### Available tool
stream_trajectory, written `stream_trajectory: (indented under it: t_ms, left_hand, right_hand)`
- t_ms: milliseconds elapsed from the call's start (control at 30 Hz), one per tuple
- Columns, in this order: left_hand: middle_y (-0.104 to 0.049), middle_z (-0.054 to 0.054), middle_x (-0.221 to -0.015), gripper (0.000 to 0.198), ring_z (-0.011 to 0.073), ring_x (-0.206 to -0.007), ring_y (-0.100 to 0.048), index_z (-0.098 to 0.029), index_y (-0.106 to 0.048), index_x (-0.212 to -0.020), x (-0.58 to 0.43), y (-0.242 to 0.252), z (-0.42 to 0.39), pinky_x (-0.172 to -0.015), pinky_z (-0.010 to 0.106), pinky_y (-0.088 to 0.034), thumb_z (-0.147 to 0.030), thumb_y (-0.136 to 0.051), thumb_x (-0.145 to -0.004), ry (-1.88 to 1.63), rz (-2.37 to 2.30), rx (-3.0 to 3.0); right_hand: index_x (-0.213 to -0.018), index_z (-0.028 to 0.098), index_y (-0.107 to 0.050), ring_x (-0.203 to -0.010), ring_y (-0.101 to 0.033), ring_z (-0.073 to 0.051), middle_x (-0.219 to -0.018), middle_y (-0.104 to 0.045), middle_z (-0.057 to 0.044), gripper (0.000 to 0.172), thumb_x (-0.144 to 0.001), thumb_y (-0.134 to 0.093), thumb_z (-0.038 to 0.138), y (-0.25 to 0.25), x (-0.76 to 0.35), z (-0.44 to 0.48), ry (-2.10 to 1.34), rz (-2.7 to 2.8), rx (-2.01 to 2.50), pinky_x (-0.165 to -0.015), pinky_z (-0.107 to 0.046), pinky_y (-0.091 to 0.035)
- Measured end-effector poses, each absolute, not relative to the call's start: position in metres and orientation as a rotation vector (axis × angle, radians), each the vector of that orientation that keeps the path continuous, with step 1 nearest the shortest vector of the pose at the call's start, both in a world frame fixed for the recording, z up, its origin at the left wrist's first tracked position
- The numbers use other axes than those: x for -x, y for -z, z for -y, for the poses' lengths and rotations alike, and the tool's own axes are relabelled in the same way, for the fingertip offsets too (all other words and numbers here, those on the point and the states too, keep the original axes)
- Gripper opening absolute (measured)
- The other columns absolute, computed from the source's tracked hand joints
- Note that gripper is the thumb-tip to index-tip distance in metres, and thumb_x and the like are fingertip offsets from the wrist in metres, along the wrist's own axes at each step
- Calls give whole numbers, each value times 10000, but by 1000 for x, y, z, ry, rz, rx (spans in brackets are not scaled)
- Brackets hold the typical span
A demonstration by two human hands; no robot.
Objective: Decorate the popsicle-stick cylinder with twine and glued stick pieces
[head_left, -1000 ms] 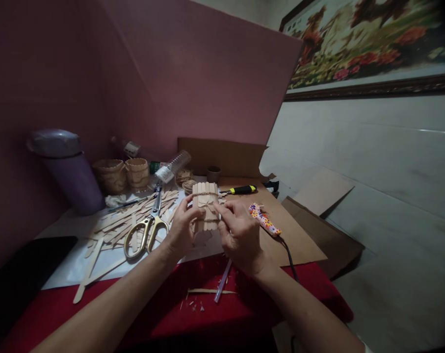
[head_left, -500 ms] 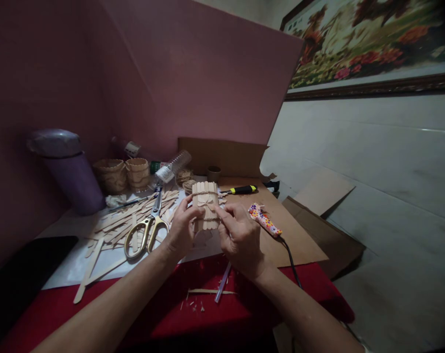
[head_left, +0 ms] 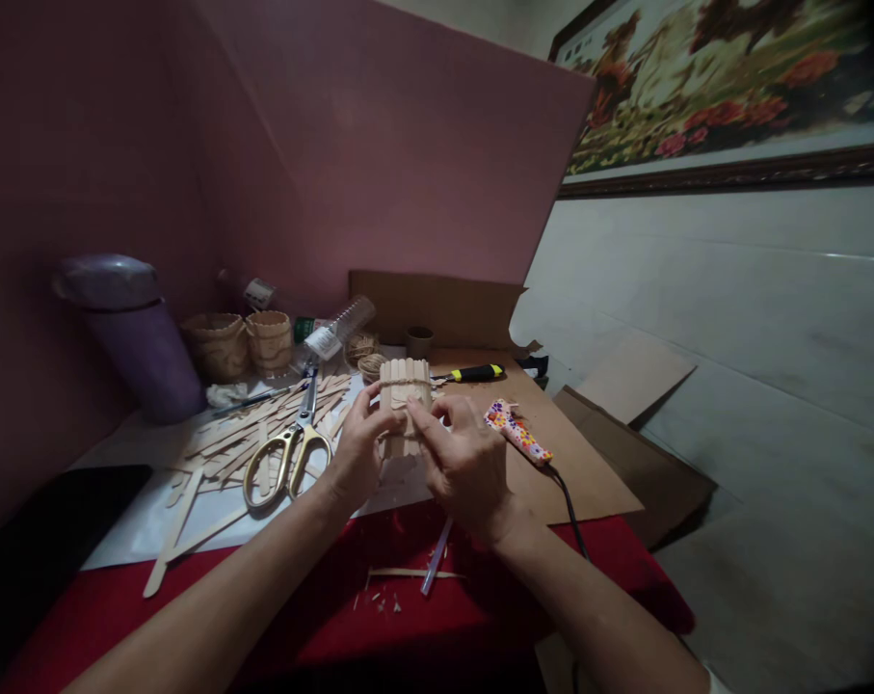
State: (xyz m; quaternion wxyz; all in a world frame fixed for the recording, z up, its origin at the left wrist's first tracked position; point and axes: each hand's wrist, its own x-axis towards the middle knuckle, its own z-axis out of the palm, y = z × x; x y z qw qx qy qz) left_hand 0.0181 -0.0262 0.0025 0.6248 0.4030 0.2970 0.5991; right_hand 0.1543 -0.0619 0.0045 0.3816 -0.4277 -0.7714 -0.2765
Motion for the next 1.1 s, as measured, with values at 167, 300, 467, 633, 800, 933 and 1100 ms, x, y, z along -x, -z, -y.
stream_trajectory:
  t_ms: [167,300,467,633,800,933,1100]
  left_hand:
    - [-658,37,-942,538,192,-835,-630,-191,-565,-1138,-19,-2,25,-717,294,-485,-201,-688,-615,-1398,-680,-930]
    - [-655,36,-941,535,187,-815,-621,-193,-576,-1129,-19,-3,25,-705,290,-483,-195,-677,-603,-1404,-695,-947]
    - [-661,38,-951,546,199,-812,-628,-209,-575,-1134,-16,-2,21,-688,310,-506,-201,-665,-595,-1400,-692,-916]
    - [-659,36,-914,535,179,-759,-610,-188,-576,-1080,-4,-1,3,-651,303,-512,-195,-689,-558,-1524,-778,-830]
    - [-632,9,-833,437,151,-700,-589,-165,-597,-973,4,-5,-3,-610,285,-531,-215,-714,-555,-1479,-769,-809]
    - [-639,24,-826,411,158,-683,-602,-148,-614,-945,1,-6,1,-550,271,-527,-216,-742,-561,-1367,-786,-863]
    - [-683,62,-897,562,199,-715,-642,-150,-583,-1095,-3,0,2,-575,313,-536,-186,-751,-560,-1370,-813,-888]
  right_hand:
    - [-1230,130,-656,-838,-535,-214,-890,-609,-109,358,-921,-480,171,-5,-154,60,760,2008,1097,-642,-297,-477]
    - [-1240,142,-648,-870,-563,-220,-924,-615,-108,370,-920,-463,164,-5,-155,61,670,1975,1096,-664,-314,-499]
    - [-1234,152,-633,-919,-600,-219,-1002,-629,-110,399,-906,-409,116,-8,-157,62,439,1776,1133,-773,-357,-514]
    - [-984,159,-626,-726,-594,-174,-827,-645,-52,215,-891,-563,343,-15,-168,42,30,1433,1221,-681,-311,-484]
    - [-678,209,-503,-532,-491,-129,-590,-548,16,422,-778,-587,610,-6,-182,-2,-476,1241,1209,-519,-257,-404]
    - [-633,213,-510,-513,-488,-133,-543,-544,20,435,-762,-562,624,10,-180,-19,-544,1303,1242,-518,-258,-397]
    - [-820,191,-635,-719,-637,-177,-775,-702,-41,343,-866,-510,507,20,-164,-1,-553,1426,1219,-679,-293,-481]
